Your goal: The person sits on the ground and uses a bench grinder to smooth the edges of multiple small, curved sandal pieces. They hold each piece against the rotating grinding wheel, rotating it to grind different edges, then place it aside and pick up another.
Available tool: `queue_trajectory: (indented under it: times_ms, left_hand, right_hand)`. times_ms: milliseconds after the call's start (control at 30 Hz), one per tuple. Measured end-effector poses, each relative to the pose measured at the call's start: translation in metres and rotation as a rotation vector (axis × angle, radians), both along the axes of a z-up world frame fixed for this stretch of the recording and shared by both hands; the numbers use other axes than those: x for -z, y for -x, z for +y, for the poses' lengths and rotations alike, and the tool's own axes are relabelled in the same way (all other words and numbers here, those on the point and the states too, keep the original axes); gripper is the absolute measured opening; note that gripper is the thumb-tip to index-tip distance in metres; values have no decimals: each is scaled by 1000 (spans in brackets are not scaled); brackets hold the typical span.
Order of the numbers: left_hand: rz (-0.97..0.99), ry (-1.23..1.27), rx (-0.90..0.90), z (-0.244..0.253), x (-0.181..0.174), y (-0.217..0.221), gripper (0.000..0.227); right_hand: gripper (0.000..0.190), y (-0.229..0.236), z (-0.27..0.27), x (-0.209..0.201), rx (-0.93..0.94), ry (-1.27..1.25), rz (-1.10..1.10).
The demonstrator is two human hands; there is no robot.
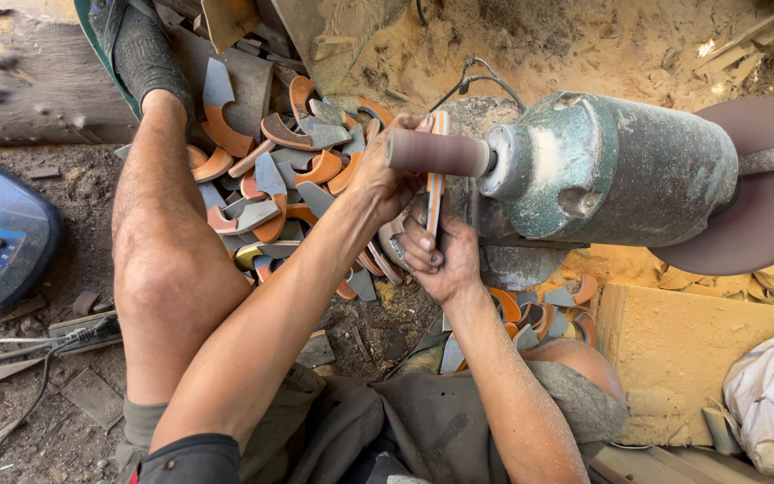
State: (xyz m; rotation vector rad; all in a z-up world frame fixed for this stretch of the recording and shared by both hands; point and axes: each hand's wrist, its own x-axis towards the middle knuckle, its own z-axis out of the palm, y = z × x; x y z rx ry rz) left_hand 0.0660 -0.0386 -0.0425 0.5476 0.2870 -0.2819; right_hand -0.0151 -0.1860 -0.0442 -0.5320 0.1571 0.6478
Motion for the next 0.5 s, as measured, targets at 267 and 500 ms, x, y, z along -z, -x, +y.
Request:
queue_trajectory:
  times_ms: [267, 500]
  left_hand:
    - [23, 216, -73, -7, 10, -36, 18]
    - [-6, 195, -73, -7, 10, -35, 21]
  right_hand:
    - [33, -30, 8, -6, 15, -148, 89]
    - [36, -28, 8, -3, 15, -106, 94]
